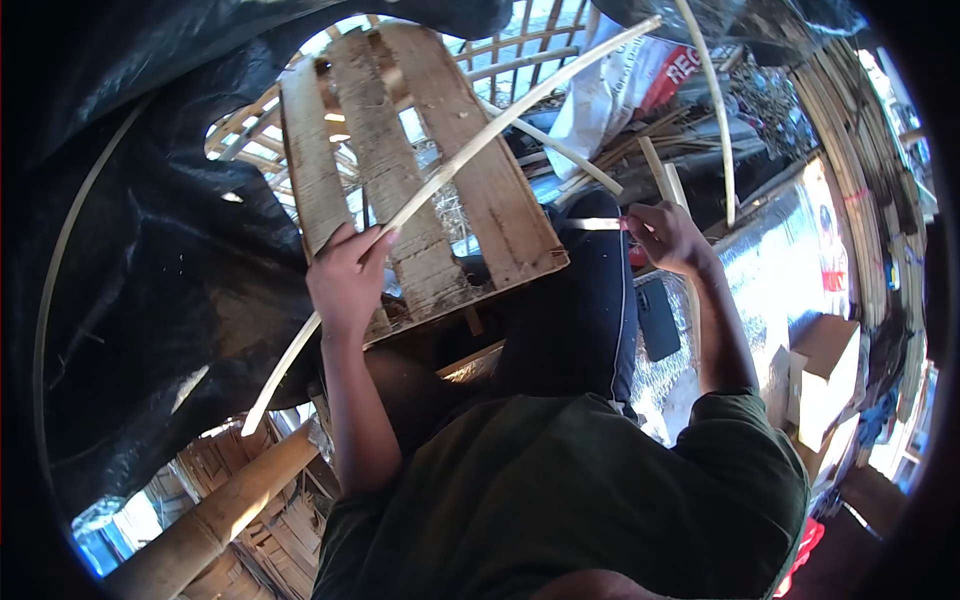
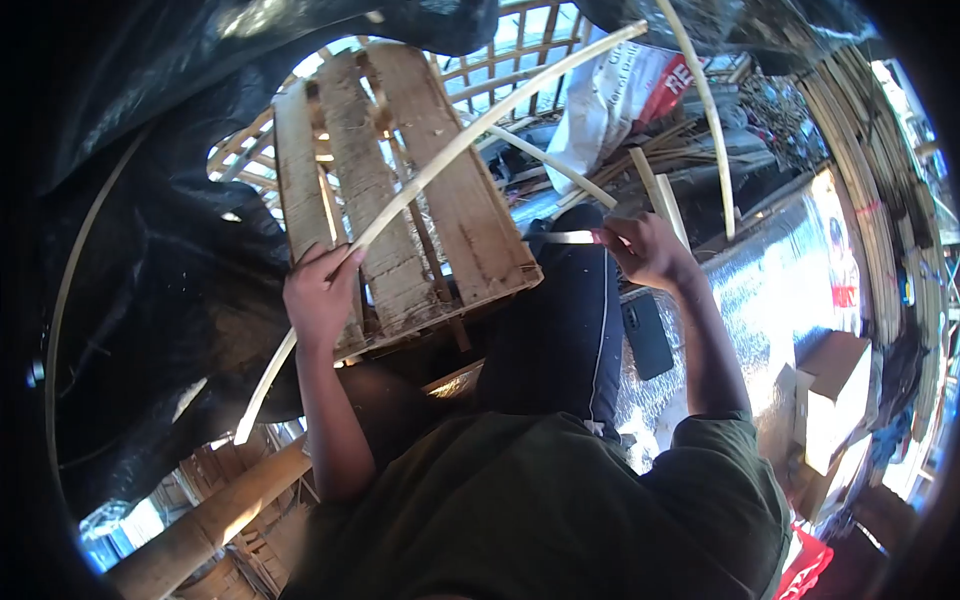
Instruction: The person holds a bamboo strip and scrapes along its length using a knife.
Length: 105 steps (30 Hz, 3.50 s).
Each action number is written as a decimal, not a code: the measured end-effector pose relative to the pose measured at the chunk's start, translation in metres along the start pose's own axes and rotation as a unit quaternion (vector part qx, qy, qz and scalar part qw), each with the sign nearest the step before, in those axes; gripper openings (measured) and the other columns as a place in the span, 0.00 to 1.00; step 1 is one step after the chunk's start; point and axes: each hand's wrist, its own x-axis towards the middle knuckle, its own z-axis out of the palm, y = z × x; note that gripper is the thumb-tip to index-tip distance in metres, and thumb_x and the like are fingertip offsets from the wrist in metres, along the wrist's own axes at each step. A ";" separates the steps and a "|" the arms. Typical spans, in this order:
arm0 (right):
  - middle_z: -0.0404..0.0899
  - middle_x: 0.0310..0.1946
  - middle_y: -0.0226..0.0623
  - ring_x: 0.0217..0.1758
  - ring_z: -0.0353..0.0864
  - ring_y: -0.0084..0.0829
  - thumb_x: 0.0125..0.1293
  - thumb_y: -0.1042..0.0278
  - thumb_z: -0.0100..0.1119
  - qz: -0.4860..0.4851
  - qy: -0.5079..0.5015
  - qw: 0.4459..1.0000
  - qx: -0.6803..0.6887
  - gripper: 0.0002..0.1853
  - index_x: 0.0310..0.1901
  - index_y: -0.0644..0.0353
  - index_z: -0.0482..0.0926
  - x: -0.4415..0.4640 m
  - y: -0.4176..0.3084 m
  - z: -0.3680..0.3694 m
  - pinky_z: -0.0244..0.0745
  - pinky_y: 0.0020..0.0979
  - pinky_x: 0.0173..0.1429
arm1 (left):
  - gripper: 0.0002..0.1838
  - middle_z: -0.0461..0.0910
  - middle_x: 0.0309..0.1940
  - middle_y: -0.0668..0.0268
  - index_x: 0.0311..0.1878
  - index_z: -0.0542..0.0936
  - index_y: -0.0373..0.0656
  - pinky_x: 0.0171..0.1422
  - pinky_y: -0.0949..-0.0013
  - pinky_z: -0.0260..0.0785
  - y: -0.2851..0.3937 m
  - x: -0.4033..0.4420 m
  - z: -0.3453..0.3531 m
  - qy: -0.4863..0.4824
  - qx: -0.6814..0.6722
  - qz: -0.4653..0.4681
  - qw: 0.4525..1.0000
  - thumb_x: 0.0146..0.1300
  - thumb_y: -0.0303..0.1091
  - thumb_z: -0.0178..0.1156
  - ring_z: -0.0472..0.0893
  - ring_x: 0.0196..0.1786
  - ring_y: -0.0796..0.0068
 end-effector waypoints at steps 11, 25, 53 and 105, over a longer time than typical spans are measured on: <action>0.79 0.21 0.51 0.29 0.83 0.51 0.75 0.51 0.44 0.304 0.178 0.920 -0.171 0.24 0.33 0.63 0.81 -0.032 0.127 0.068 0.77 0.46 0.34 | 0.12 0.68 0.21 0.62 0.37 0.85 0.39 0.27 0.65 0.59 0.020 0.000 0.010 -0.064 -0.030 -0.021 0.997 0.61 0.39 0.69 0.69 0.20 0.67; 0.72 0.49 0.60 0.54 0.69 0.66 0.69 0.77 0.49 -0.038 0.175 0.971 0.161 0.09 0.49 0.68 0.69 0.071 -0.064 0.065 0.68 0.51 0.54 | 0.09 0.78 0.30 0.64 0.41 0.87 0.54 0.35 0.61 0.72 0.010 -0.007 0.048 -0.045 0.050 -0.005 0.998 0.60 0.43 0.67 0.81 0.31 0.58; 0.79 0.35 0.58 0.44 0.76 0.62 0.67 0.70 0.53 -0.005 0.316 0.949 0.009 0.11 0.41 0.71 0.77 0.146 -0.035 0.055 0.73 0.52 0.48 | 0.08 0.80 0.32 0.67 0.36 0.86 0.52 0.38 0.60 0.73 -0.032 -0.023 0.016 0.016 0.057 -0.028 0.998 0.59 0.43 0.67 0.82 0.35 0.59; 0.82 0.31 0.61 0.38 0.84 0.58 0.73 0.46 0.44 0.226 0.096 0.969 -0.020 0.30 0.40 0.71 0.81 0.188 -0.050 0.080 0.77 0.50 0.42 | 0.14 0.83 0.24 0.66 0.34 0.83 0.53 0.34 0.60 0.73 -0.046 -0.021 0.030 0.015 0.084 -0.042 0.995 0.59 0.53 0.66 0.84 0.29 0.61</action>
